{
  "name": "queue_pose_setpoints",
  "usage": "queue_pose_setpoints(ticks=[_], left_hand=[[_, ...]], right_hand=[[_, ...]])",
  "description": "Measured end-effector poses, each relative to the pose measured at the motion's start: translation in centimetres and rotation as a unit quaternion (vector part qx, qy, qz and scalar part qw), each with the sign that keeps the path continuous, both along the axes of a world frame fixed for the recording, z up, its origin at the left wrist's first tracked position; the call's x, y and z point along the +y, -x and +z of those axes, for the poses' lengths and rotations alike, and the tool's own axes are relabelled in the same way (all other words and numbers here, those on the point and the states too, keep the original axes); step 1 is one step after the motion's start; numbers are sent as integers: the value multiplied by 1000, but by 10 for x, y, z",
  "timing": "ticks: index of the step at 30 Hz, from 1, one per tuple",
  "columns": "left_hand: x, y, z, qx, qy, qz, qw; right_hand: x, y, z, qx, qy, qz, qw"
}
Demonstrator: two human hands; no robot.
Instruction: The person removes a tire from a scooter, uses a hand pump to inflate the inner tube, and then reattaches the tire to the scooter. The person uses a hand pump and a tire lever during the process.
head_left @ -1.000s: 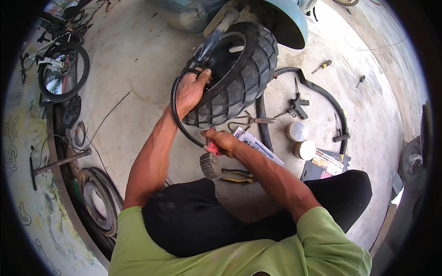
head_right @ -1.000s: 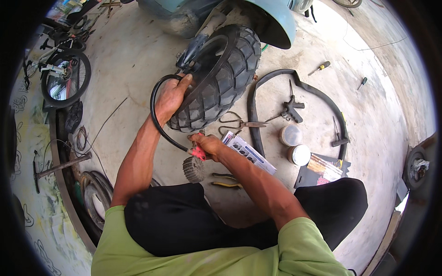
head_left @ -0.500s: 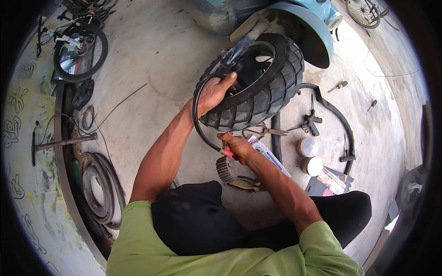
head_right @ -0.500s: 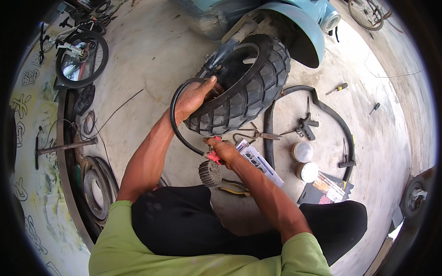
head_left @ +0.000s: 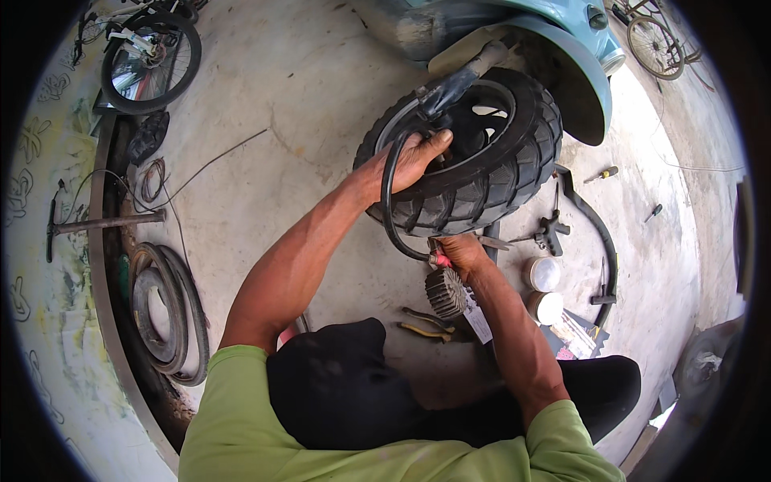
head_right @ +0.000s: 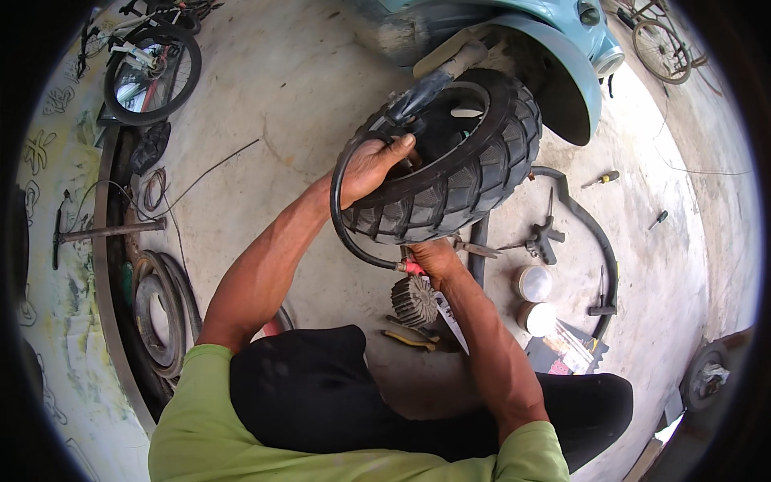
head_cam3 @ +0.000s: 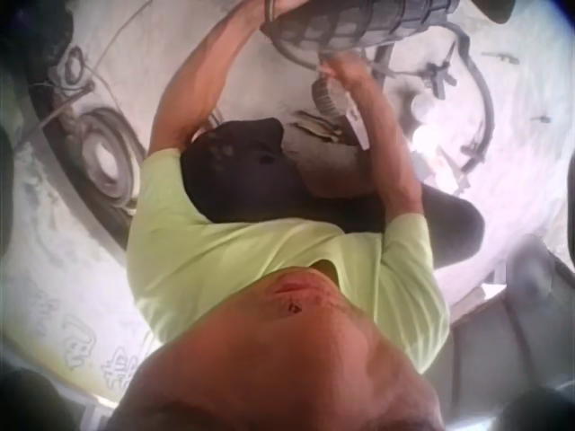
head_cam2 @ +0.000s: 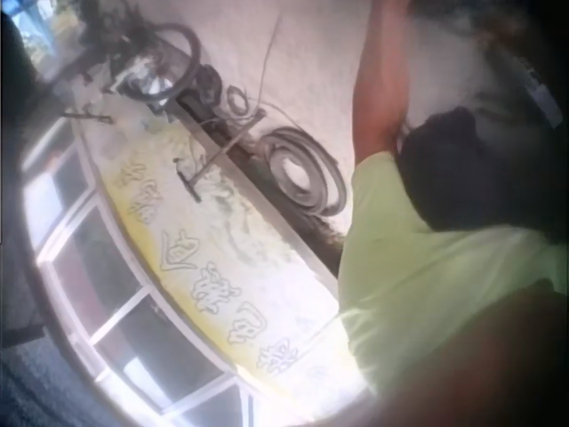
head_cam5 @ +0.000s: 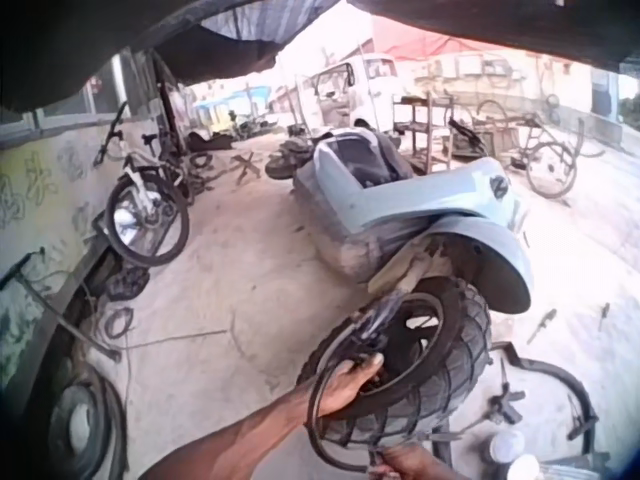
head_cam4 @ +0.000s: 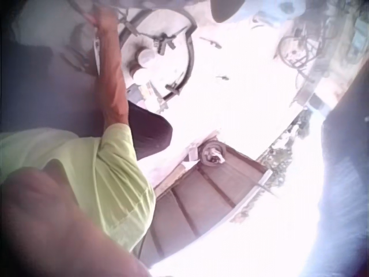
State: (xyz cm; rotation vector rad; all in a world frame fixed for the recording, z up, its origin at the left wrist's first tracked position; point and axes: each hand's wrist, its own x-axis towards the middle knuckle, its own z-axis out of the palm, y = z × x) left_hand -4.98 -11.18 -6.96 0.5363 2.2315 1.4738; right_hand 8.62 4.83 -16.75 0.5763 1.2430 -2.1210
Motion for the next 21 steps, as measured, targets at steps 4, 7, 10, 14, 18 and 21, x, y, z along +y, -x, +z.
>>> queue_pose_setpoints(ticks=[4, 7, 10, 14, 18, 21], left_hand=[[3, -10, 3, -15, -106, 85, 991], [-2, -16, -2, 105, -130, 130, 977], [-6, -19, 6, 138, -97, 107, 980], [-1, -13, 20, 153, -63, 97, 981], [1, -8, 16, 210, -47, 116, 970], [5, -13, 24, 221, -55, 83, 970]], right_hand=[[17, 4, -7, 36, -18, 9, 999], [22, 7, -6, 30, -14, 35, 999], [24, 6, 11, 16, -20, 36, 999], [27, 5, 19, 73, -54, 15, 996], [25, 4, 42, 98, -46, 5, 994], [27, 3, 44, 90, -60, 10, 994]])
